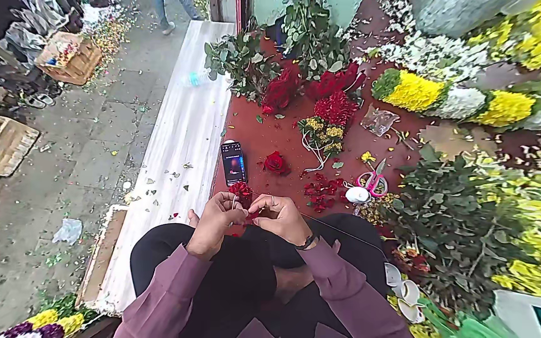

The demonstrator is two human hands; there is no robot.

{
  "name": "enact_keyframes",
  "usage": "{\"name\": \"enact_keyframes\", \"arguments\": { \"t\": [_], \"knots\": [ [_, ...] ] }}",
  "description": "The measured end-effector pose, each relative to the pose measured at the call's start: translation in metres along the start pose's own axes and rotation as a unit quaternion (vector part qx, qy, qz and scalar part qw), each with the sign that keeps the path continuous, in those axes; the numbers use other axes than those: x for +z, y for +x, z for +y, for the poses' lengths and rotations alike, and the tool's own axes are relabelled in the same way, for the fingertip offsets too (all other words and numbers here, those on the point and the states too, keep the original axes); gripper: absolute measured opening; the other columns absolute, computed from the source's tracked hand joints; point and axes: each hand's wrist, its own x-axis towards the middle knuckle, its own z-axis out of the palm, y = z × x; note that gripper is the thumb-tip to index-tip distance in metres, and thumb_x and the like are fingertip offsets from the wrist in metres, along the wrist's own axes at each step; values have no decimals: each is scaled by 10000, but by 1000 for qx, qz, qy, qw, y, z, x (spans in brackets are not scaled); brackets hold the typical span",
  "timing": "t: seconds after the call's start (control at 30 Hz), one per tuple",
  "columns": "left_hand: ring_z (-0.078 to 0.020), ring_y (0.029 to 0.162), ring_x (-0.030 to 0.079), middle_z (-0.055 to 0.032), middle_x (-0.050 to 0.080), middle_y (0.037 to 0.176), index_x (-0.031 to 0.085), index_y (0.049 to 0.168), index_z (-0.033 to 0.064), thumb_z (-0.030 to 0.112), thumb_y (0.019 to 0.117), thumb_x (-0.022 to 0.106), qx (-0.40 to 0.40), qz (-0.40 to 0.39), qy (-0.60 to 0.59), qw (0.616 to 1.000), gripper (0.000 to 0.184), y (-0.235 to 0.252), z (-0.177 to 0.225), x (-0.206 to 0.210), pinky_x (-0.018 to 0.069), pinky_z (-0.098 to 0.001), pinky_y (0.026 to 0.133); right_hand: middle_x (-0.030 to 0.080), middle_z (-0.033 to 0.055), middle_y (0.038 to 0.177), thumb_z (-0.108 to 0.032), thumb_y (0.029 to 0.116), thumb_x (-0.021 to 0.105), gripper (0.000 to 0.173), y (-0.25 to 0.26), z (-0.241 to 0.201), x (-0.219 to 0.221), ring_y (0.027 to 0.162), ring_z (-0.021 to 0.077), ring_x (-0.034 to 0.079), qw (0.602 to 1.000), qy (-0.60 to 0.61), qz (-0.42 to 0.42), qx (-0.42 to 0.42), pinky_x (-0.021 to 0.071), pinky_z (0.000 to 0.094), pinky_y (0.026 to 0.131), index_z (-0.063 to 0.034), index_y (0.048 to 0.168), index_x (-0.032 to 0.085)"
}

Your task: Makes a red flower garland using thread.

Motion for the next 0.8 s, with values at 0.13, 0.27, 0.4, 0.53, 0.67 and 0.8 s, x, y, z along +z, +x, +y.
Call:
{"name": "enact_keyframes", "arguments": {
  "t": [0.13,0.27,0.4,0.53,0.67,0.8],
  "knots": [
    [-207,682,667,-127,678,842,530,1135,-33,-27,746,811,26,21,44,998,480,1,-2,0,590,-332,623,731,122,1081,11,855,740,162,0,3,1,951,195,714,1000,-22,10,-18,629,349,823,23,1016,743],
    [-209,694,674,-122,685,845,526,1164,-21,9,734,827,58,23,88,994,525,1,-3,0,589,-334,619,733,115,1044,-37,882,756,162,-1,5,6,872,176,707,1000,-8,26,-8,621,327,754,19,1032,735],
    [-216,735,693,-119,701,878,534,1179,-8,17,720,842,52,24,118,991,554,0,-3,0,603,-344,641,724,125,1002,-30,888,762,163,0,7,8,728,169,683,999,22,36,7,607,311,623,33,1031,716],
    [-229,775,709,-137,717,920,542,1189,-28,-8,739,824,36,2,112,993,531,-1,-2,0,613,-347,669,735,133,973,-33,873,784,364,2,7,7,790,191,709,998,39,46,11,620,326,671,54,1207,667],
    [-229,760,714,-139,726,916,557,1175,-40,-6,756,827,33,-7,107,994,499,-1,-2,0,614,-344,653,738,147,971,-39,853,807,377,2,7,5,840,206,722,998,46,50,8,632,347,733,63,1194,682],
    [-234,762,718,-140,731,914,561,1164,-39,-25,749,829,31,-17,111,993,494,-1,-3,0,618,-349,664,737,150,998,-48,860,802,358,2,8,4,873,209,719,998,52,29,17,630,359,778,54,1187,695]
  ]
}}
